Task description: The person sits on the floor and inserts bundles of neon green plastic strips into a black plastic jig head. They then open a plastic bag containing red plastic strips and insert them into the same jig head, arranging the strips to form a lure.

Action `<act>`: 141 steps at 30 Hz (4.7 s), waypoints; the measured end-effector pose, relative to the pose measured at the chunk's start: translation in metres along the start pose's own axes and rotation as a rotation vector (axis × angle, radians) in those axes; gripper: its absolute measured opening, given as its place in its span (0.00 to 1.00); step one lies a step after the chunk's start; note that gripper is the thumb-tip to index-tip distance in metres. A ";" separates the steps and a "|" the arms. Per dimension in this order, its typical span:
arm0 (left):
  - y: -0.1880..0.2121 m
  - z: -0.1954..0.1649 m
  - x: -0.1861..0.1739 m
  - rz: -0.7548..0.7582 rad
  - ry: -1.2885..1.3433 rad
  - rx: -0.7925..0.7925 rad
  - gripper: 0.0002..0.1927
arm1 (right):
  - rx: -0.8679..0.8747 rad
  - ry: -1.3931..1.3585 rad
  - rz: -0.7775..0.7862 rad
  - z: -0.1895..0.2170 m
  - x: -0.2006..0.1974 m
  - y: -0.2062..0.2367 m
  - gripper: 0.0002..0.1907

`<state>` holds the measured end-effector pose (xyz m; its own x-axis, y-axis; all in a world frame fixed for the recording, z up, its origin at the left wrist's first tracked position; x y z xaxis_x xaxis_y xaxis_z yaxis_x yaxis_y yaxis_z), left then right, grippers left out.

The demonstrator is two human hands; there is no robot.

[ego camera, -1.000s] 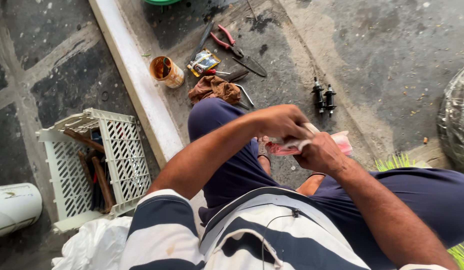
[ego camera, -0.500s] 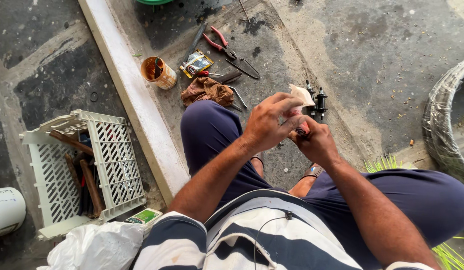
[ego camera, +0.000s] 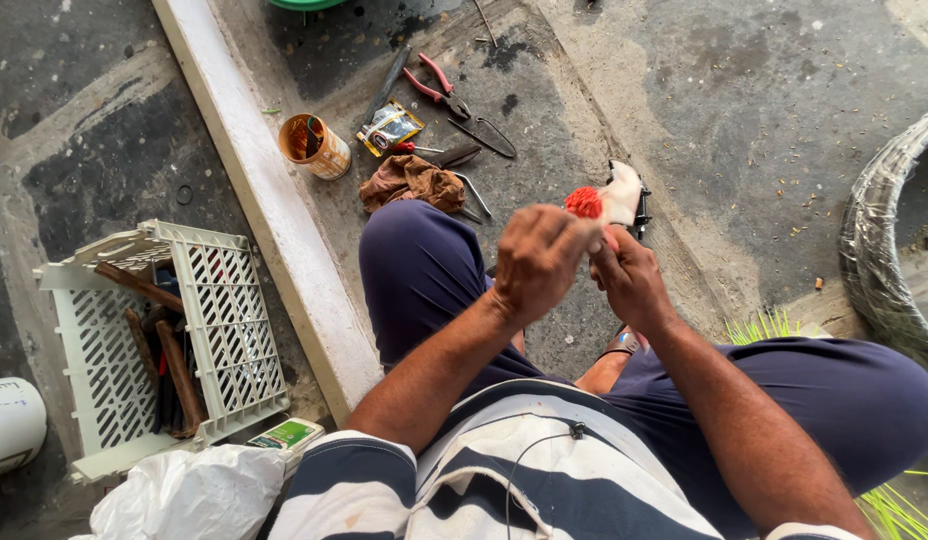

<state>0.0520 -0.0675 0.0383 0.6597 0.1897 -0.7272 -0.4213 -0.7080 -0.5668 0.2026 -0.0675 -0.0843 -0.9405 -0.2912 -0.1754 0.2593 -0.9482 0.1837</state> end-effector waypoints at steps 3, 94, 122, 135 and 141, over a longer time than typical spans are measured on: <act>0.005 -0.014 0.015 0.114 -0.008 0.047 0.09 | -0.009 0.009 -0.010 -0.009 -0.004 -0.004 0.19; -0.055 0.172 -0.012 -0.751 1.699 -0.739 0.20 | -0.256 -0.146 -0.161 0.025 -0.046 0.000 0.18; -0.058 0.189 -0.136 -0.759 1.346 -0.532 0.24 | -0.100 -0.903 -0.247 -0.005 -0.102 0.015 0.25; -0.028 0.207 -0.037 -0.577 1.338 -0.769 0.21 | -0.338 -0.512 -0.831 -0.071 -0.269 0.283 0.09; -0.046 0.137 0.041 -0.145 1.115 -0.747 0.14 | 0.495 -0.296 -1.004 -0.185 -0.138 0.363 0.05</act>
<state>0.0139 0.0660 -0.0185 0.9695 -0.1031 0.2225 -0.1042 -0.9945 -0.0069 0.4668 -0.3949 -0.1723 -0.7059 0.6679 -0.2359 -0.6866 -0.5632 0.4598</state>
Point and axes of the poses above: each hand's wrist, its own y-axis away from the middle knuckle, its own x-axis out of the palm, z = x × y, the point moved 6 cm from there along -y, towards the middle knuckle, and after that the axes turned 8 degrees about z, right-handed, at the moved point
